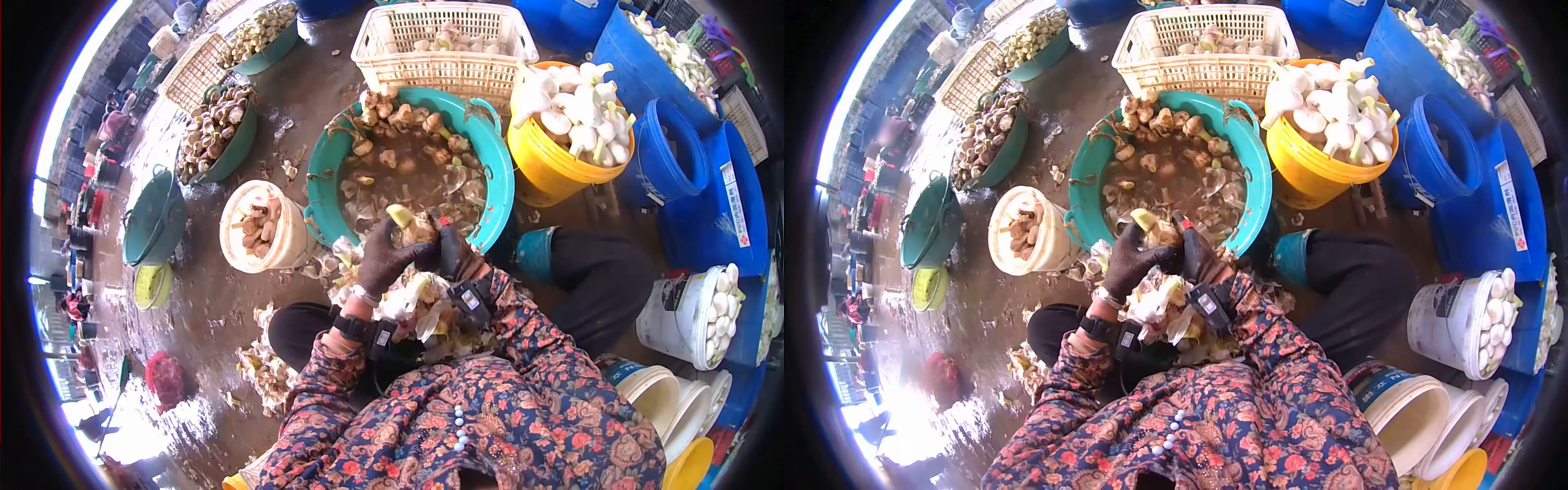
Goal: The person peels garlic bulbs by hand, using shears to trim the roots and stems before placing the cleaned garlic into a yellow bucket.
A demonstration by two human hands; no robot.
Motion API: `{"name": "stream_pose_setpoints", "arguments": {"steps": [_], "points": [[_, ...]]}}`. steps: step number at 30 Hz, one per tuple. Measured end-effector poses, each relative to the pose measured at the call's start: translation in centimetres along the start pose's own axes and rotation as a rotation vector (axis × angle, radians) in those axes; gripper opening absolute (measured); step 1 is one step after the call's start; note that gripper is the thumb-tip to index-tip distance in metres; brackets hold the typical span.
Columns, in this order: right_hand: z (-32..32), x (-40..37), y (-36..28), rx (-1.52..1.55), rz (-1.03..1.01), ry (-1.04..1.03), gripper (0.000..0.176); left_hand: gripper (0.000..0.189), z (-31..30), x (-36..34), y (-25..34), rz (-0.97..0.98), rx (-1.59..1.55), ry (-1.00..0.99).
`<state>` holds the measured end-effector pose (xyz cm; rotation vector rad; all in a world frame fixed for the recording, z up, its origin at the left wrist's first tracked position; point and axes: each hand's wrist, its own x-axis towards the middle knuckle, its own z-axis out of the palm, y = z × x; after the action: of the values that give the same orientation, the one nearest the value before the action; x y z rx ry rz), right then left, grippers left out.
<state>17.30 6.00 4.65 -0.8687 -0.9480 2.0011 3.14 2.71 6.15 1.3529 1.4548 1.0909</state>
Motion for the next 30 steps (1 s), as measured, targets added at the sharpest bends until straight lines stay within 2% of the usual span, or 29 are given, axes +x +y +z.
{"name": "stream_pose_setpoints", "arguments": {"steps": [1,2,3,5,6,8,9,10,11,13,14,15,17,18,20,21,22,23,24,25,26,27,28,29,30], "points": [[0.0,-0.2,0.5,-0.334,-0.419,0.009,0.064,0.077,-0.3,0.0,-0.5,0.161,0.317,0.073],[-0.1,-0.2,-1.0,0.015,0.203,0.017,0.058,0.090,-0.5,-0.1,-0.2,0.343,0.565,0.258],[-1.2,0.7,0.3,0.017,0.206,0.016,0.058,0.083,-0.9,-0.1,1.7,0.387,0.545,0.239],[-3.9,3.0,4.6,-0.132,0.094,-0.145,0.050,0.069,-2.2,-0.2,1.9,0.498,0.770,-0.040],[-1.4,1.3,0.8,0.141,0.345,-0.094,0.043,0.069,-2.2,-0.5,1.7,0.492,0.773,-0.039],[-2.6,1.9,2.0,0.086,0.374,-0.157,0.041,0.042,-2.1,-0.8,0.9,0.411,0.776,-0.262],[-3.7,2.3,3.1,0.029,0.398,-0.213,0.040,0.042,-1.9,-0.9,0.8,0.410,0.779,-0.263],[-5.5,2.9,5.0,-0.089,0.317,-0.260,0.035,0.035,-1.5,-1.2,0.6,0.401,0.858,-0.266],[-5.9,2.4,4.5,-0.087,0.321,-0.258,0.035,0.028,-1.2,-1.6,0.3,0.391,0.935,-0.269],[-6.3,1.8,3.3,-0.453,0.164,-0.398,0.030,0.023,-0.9,-1.8,-0.3,0.419,0.938,-0.268],[-5.3,0.9,2.1,-0.395,0.046,-0.423,0.027,0.021,-0.8,-2.0,0.0,0.382,0.948,-0.294],[-5.9,1.3,3.0,-0.393,0.047,-0.423,0.027,0.018,-0.7,-2.1,0.2,0.348,0.959,-0.320],[-6.9,2.4,4.2,-0.866,-0.285,-0.460,0.027,0.015,-0.4,-2.3,0.1,0.370,0.904,-0.265],[-7.1,2.8,4.2,-0.865,-0.285,-0.459,0.027,0.016,-0.3,-2.3,0.0,0.295,0.803,-0.198],[-7.0,3.1,4.0,-0.902,0.066,-0.431,0.030,0.018,-0.1,-2.5,-0.9,0.219,0.700,-0.131],[-6.1,2.6,3.0,-0.902,0.065,-0.430,0.030,0.021,0.0,-2.5,-2.1,0.055,0.487,-0.065],[-5.1,2.0,2.1,-0.730,-0.007,-0.375,0.030,0.024,-0.1,-2.3,-3.3,-0.105,0.274,-0.001],[-3.9,1.2,1.2,-0.559,-0.075,-0.324,0.031,0.024,-0.2,-2.4,-4.3,-0.106,0.273,0.001],[-2.7,0.5,1.0,-0.434,-0.149,-0.254,0.028,0.026,-0.6,-2.2,-5.0,-0.304,-0.129,0.083],[-2.7,0.3,0.5,-0.432,-0.151,-0.248,0.028,0.029,-0.8,-2.2,-5.7,-0.498,-0.532,0.158],[-2.9,0.3,-0.1,-0.300,-0.030,-0.241,0.028,0.034,-0.9,-2.5,-4.7,-0.502,-0.610,0.142],[-3.2,0.6,-0.5,-0.170,0.091,-0.237,0.028,0.029,-1.2,-2.9,-5.4,-0.199,-0.276,0.052],[-3.6,1.0,-0.2,-0.097,0.239,-0.246,0.027,0.038,-1.7,-3.1,-6.2,0.070,0.124,0.014],[-3.9,1.0,0.5,-0.095,0.244,-0.250,0.027,0.053,-2.1,-3.4,-6.8,0.334,0.525,-0.028],[-4.4,1.1,1.5,-0.461,0.013,-0.336,0.028,0.065,-1.6,-3.9,-6.0,0.330,0.525,-0.023]]}}
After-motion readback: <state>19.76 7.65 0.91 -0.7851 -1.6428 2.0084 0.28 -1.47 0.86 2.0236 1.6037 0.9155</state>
